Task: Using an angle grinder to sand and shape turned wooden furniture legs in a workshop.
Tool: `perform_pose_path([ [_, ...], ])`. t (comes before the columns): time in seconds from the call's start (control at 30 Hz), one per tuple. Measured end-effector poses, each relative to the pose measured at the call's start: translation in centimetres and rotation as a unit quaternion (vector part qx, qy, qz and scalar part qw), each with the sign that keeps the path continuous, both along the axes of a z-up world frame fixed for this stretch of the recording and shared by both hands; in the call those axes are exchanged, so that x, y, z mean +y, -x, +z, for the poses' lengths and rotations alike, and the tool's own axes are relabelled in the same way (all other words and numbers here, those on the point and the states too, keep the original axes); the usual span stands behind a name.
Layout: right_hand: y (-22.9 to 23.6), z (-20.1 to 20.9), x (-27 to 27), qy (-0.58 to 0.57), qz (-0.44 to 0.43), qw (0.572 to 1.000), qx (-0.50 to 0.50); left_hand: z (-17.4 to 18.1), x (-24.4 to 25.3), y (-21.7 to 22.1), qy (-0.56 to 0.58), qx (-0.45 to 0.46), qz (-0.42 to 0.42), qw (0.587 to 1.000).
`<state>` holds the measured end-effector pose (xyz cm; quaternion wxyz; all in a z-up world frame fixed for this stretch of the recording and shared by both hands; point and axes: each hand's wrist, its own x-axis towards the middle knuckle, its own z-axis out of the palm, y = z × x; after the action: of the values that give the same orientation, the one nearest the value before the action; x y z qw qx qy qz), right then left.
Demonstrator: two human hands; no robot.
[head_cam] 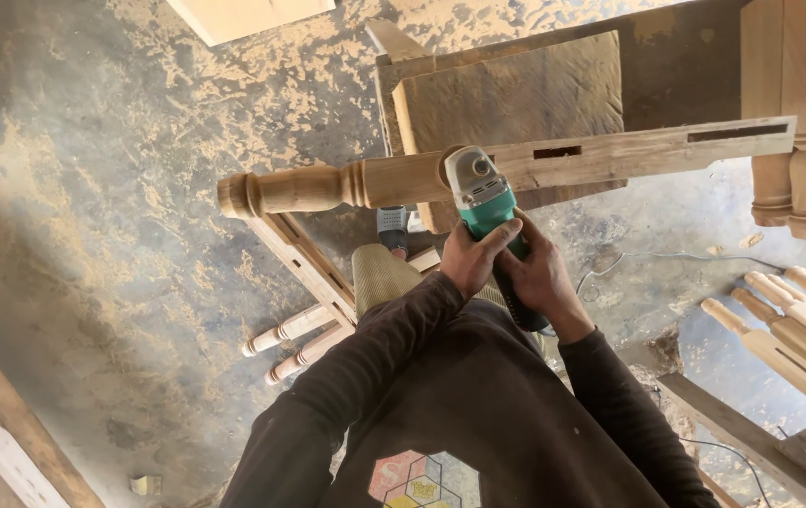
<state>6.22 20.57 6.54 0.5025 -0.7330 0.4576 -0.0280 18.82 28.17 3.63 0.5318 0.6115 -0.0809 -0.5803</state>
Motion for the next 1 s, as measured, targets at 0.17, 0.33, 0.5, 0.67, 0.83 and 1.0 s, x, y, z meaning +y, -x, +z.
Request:
perform_pose_path([
  [0.17,1.8,0.5,-1.5,-0.062,-0.065,0.994,0.063,-1.9,-2.8,2.2,0.03,0.013,-0.086,0.996],
  [0.33,4.1,-1.3,-1.5,-0.061,-0.153,0.983,0.083,-3.1,-5.8,3.4,0.066,0.031,-0.172,0.982],
  [0.5,4.3,-3.2,-0.1,-0.072,-0.232,0.967,-0.073,-2.4,-5.7,2.0,0.041,-0.076,-0.248,0.965],
  [0.67,0.8,-1.3,0.8,-0.049,-0.155,0.986,-0.023,-1.5,-3.0,-0.3,-0.015,-0.074,-0.169,0.983],
  [0.83,-1.3,-1.8,2.2,-0.074,-0.117,0.989,-0.045,-1.0,-0.3,-2.5,-0.012,-0.08,-0.105,0.991],
  [1.0,-3.8,-1.7,3.4,-0.04,-0.065,0.997,-0.031,-0.2,2.2,-4.6,0.007,-0.059,-0.047,0.997],
])
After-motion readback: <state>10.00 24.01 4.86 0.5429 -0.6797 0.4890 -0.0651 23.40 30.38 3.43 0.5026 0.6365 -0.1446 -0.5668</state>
